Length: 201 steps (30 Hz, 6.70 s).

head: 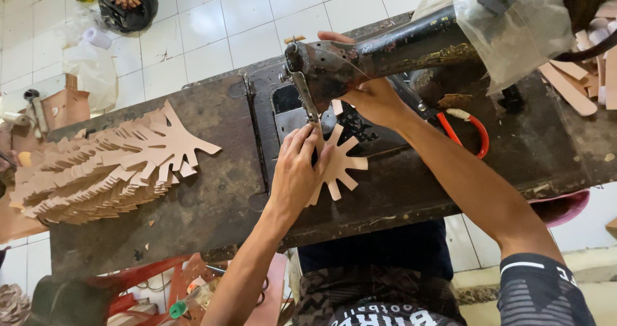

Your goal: The person sits at a treadle sewing machine and stitches along the edges of leaf-shaped leather cutouts one at a time, guiding each piece under the needle by hand. Finished pieces are placed onto a growing stack of completed cutouts on the left side of the work table.

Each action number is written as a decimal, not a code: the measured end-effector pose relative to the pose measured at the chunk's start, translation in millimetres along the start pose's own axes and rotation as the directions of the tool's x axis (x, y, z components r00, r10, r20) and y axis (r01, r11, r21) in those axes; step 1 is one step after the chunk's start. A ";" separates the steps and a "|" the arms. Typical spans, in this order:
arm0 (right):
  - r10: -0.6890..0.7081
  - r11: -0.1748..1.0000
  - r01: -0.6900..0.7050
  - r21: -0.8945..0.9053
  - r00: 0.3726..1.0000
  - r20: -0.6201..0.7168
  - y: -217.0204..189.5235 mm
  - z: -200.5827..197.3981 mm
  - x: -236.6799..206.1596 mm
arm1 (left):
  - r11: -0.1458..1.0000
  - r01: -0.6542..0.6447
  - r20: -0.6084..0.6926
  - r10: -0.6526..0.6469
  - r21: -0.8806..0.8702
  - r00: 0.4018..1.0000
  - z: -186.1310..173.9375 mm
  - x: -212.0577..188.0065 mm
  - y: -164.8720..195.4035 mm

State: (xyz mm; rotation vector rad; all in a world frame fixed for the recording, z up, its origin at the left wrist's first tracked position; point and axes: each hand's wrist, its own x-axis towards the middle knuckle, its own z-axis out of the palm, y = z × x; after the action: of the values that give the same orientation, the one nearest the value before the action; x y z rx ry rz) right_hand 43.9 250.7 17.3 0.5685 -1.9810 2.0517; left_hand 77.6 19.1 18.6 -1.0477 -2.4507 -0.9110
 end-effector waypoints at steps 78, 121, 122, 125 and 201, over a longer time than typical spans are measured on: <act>0.482 0.317 -0.213 -0.924 0.875 -0.036 -87.0 -10.6 -61.5 | 0.772 0.527 0.408 -0.380 -0.354 0.830 17.1 105.7 -91.0; 0.519 0.629 -0.520 -0.578 0.834 -0.186 36.4 -29.8 -9.1 | 0.993 -0.082 0.082 0.075 0.082 0.994 1.6 -14.4 24.2; 0.521 0.636 -0.527 -0.564 0.832 -0.190 40.5 -32.3 -11.7 | 0.992 -0.092 0.083 0.085 0.085 0.993 3.1 -14.4 24.4; 0.429 0.752 -0.405 -0.521 0.900 -0.079 41.2 -35.4 -18.4 | 0.990 -0.099 0.095 0.089 0.097 0.991 6.3 -15.2 25.6; 0.470 0.839 -0.433 -0.330 0.882 0.037 -1.2 -7.3 -15.9 | 0.954 -0.055 0.100 0.026 0.296 0.995 -26.3 6.3 -26.4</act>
State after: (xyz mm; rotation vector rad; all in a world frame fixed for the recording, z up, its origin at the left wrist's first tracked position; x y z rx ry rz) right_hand 57.9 259.6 11.5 0.1599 -2.6546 1.8975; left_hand 55.0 -9.0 30.1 -1.0469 -2.5309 -0.4649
